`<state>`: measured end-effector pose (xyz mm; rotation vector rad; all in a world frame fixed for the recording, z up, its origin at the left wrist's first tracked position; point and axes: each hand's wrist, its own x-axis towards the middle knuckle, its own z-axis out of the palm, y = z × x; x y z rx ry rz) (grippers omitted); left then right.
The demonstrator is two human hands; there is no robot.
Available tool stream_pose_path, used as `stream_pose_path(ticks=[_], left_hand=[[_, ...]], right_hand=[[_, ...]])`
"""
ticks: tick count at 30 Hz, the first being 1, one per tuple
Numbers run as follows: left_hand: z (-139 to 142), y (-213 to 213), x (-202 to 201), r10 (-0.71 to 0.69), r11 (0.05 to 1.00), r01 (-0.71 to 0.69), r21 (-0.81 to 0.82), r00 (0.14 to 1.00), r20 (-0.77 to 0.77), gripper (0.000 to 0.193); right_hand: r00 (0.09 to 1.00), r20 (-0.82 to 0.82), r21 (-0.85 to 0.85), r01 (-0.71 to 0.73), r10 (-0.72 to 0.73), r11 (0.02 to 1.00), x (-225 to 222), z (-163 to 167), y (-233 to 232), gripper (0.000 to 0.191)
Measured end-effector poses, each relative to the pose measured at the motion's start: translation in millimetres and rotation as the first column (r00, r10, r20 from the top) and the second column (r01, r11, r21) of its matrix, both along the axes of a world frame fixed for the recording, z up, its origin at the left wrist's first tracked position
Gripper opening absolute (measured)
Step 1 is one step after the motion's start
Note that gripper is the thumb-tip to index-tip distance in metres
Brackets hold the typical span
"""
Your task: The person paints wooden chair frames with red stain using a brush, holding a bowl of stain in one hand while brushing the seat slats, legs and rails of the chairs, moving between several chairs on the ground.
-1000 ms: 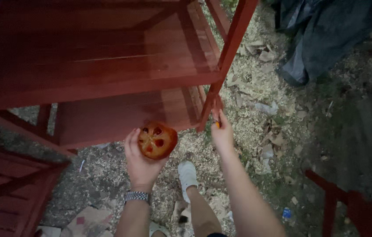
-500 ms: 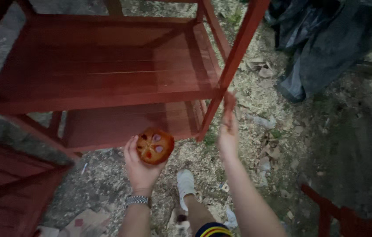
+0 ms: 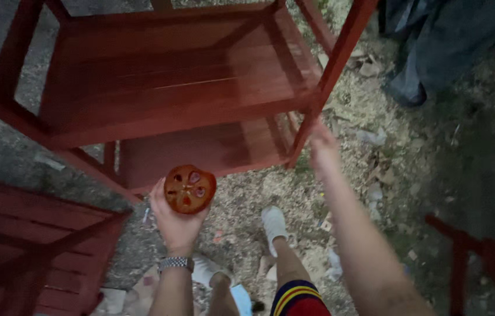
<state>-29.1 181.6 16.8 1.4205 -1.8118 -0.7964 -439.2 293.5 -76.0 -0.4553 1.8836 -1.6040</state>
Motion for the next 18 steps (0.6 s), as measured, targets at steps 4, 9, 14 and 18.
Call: stream_pose_path(ticks=[4,9,14,18], left_hand=[[-1.1,0.0,31.3,-0.008,0.999,0.009,0.049,0.999,-0.035,0.11],[-1.8,-0.5,79.7,0.055,0.996,-0.054,0.066,0.998,-0.009,0.112],[-5.7,-4.0,125.3,0.116,0.992,-0.12,0.046,0.99,0.085,0.109],[-6.2,-8.6,140.4,0.164,0.981,-0.163,0.104,0.986,-0.005,0.109]], right_hand=[[0.95,0.311,-0.36,0.084,0.035,0.929,-19.0,-7.7,-7.5,0.042],[0.933,-0.34,-0.121,0.082,-0.119,0.989,144.1,-37.3,-85.8,0.055],[0.945,-0.073,-0.061,-0.323,0.319,0.944,334.6,-40.5,-159.1,0.053],[0.929,0.292,0.051,-0.254,0.228,0.966,338.7,-15.5,-162.4,0.039]])
